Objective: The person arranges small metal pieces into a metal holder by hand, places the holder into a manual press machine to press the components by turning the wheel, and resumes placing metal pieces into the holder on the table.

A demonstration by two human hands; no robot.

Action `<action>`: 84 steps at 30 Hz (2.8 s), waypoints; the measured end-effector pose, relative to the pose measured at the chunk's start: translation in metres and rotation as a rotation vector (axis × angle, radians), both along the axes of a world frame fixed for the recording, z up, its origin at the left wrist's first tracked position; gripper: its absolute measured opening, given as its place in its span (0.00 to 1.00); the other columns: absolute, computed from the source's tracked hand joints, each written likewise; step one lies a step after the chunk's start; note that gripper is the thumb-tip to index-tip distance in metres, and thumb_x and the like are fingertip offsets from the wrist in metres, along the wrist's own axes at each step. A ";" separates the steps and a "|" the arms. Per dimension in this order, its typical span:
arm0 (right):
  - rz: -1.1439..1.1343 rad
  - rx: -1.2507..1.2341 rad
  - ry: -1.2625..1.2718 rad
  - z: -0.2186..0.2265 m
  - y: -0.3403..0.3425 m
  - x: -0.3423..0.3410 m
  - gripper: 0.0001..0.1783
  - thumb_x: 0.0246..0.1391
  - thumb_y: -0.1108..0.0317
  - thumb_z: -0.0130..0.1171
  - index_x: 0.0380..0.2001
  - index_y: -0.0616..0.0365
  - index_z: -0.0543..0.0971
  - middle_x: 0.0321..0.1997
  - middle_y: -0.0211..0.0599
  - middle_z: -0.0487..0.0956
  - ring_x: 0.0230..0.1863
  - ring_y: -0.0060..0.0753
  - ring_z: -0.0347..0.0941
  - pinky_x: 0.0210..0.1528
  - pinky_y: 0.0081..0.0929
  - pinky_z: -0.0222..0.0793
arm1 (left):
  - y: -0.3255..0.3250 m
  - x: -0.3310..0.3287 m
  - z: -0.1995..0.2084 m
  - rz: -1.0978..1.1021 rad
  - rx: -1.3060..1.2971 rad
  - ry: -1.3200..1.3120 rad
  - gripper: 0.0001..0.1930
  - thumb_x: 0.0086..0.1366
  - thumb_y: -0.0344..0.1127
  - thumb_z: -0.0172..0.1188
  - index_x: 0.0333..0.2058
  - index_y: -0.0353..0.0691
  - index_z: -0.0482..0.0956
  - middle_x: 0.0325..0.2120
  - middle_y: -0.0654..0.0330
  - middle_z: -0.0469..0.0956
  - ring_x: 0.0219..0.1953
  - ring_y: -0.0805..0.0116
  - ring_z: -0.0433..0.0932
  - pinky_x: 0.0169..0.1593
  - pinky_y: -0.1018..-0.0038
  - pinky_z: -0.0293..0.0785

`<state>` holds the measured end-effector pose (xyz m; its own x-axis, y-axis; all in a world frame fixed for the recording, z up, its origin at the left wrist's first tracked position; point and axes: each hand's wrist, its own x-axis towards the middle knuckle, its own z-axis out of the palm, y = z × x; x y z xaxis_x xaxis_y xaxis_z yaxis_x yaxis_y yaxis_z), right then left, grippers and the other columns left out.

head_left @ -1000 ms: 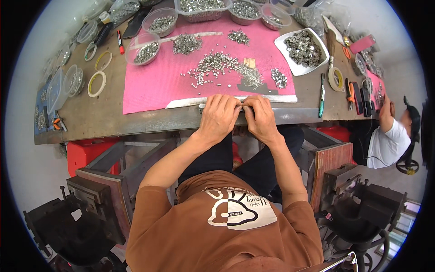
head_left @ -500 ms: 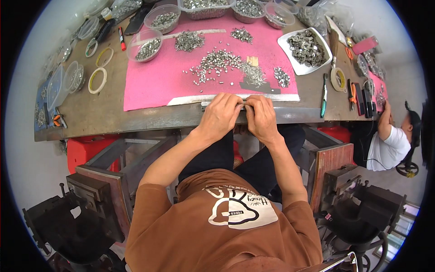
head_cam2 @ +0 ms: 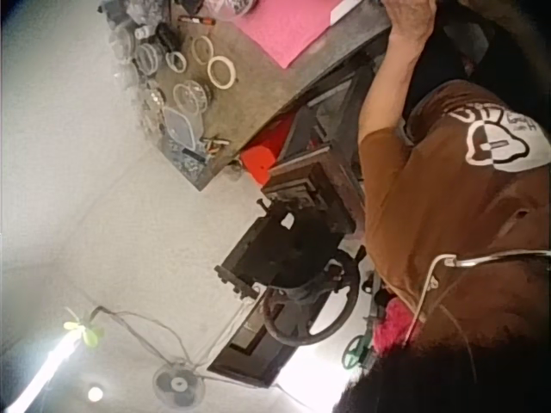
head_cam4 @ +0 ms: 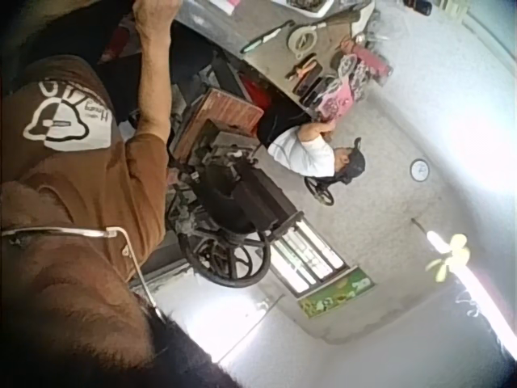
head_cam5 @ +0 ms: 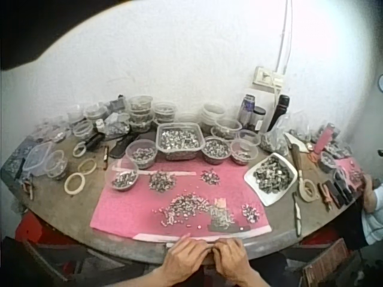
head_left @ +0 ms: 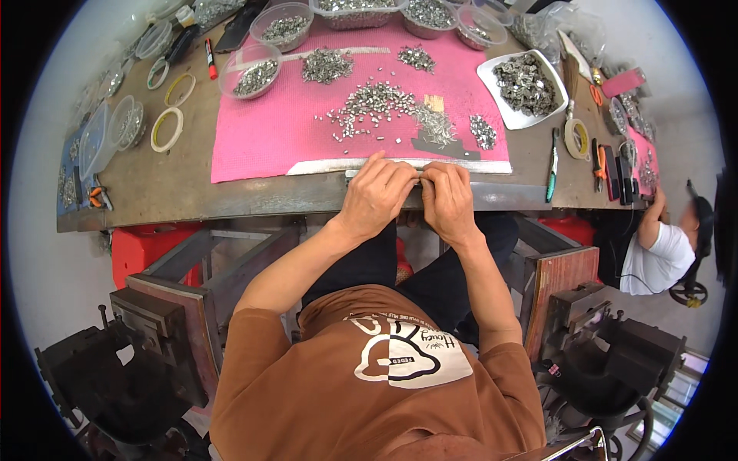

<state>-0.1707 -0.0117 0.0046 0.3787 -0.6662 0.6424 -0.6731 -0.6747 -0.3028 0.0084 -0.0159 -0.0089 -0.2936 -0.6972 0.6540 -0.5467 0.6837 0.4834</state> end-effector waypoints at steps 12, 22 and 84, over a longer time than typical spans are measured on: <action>0.055 0.000 0.130 0.014 0.003 -0.010 0.15 0.49 0.80 0.64 0.42 0.59 0.77 0.42 0.38 0.80 0.43 0.41 0.77 0.50 0.39 0.68 | 0.012 0.007 -0.003 0.022 0.012 -0.070 0.16 0.61 0.31 0.67 0.48 0.38 0.80 0.47 0.59 0.81 0.49 0.58 0.77 0.66 0.50 0.64; 0.039 0.549 0.037 0.028 0.007 -0.053 0.31 0.51 0.69 0.71 0.60 0.58 0.76 0.53 0.43 0.79 0.54 0.49 0.74 0.58 0.38 0.69 | 0.016 0.071 0.004 0.195 0.136 -0.147 0.25 0.57 0.45 0.71 0.52 0.42 0.79 0.44 0.58 0.73 0.48 0.57 0.70 0.56 0.57 0.59; -1.790 -0.159 -0.574 0.326 0.541 -0.247 0.15 0.61 0.59 0.64 0.37 0.57 0.71 0.21 0.27 0.70 0.19 0.20 0.65 0.23 0.20 0.61 | 0.135 -0.442 0.034 -1.472 0.378 -0.262 0.57 0.50 0.61 0.74 0.70 0.32 0.60 0.73 0.48 0.57 0.76 0.48 0.49 0.76 0.44 0.37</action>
<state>-0.4176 0.5289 0.3307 -0.8559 0.0912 0.5091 -0.3727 0.5736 -0.7294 -0.4341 0.1193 0.0254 -0.9223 0.1950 0.3338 0.3850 0.5401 0.7484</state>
